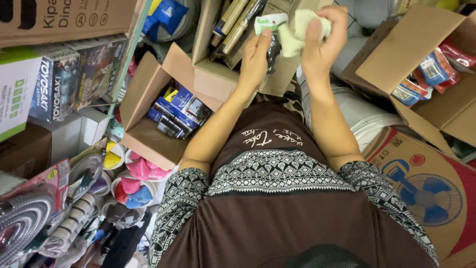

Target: The person wipes various packaged items with a cloth, including motorcycle parts and other small accessories, and organizes them within cardboard boxes in a storage area.

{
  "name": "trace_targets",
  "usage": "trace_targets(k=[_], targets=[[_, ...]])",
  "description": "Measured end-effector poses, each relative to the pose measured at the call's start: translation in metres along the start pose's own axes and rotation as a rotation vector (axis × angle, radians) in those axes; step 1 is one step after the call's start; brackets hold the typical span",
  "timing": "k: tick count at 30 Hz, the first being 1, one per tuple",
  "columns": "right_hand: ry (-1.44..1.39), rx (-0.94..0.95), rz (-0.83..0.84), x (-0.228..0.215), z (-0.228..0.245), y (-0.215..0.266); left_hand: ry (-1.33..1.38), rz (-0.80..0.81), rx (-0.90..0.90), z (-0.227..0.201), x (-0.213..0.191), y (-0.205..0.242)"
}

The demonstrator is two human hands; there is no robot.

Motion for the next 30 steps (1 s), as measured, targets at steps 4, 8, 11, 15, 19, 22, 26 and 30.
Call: trace_targets(k=[4, 8, 11, 15, 19, 22, 26, 30], targets=[[0.072, -0.370, 0.290, 0.033, 0.042, 0.015, 0.150, -0.011, -0.124, 0.003, 0.006, 0.001], [0.091, 0.040, 0.254, 0.028, -0.019, 0.013, 0.170, -0.033, 0.029, -0.026, -0.004, 0.003], [0.002, 0.198, 0.030, 0.005, -0.040, 0.017, 0.224, 0.008, 0.013, -0.033, -0.007, 0.004], [0.015, -0.163, -0.033, 0.007, 0.020, 0.024, 0.322, 0.075, 0.000, -0.040, 0.008, -0.002], [0.148, -0.247, 0.163, 0.033, 0.029, 0.030, 0.426, 0.045, -0.001, -0.048, 0.016, -0.001], [0.062, 0.124, 0.285, 0.023, -0.022, 0.035, 0.554, 0.033, 0.051, -0.052, 0.007, -0.006], [-0.253, 0.270, -0.221, -0.010, -0.037, 0.030, 0.537, 0.007, 0.003, -0.023, -0.007, -0.014], [-0.092, -0.083, 0.030, 0.018, 0.034, 0.009, 0.527, -0.098, -0.090, 0.010, 0.001, -0.019]])
Point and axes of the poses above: each hand's wrist, its own y-axis away from the middle knuckle, its own x-axis out of the palm, z = x × y, the point moved 8 cm from there along -y, towards the middle knuckle, and after that the axes turned 5 degrees about -x, right-handed, at the moved point
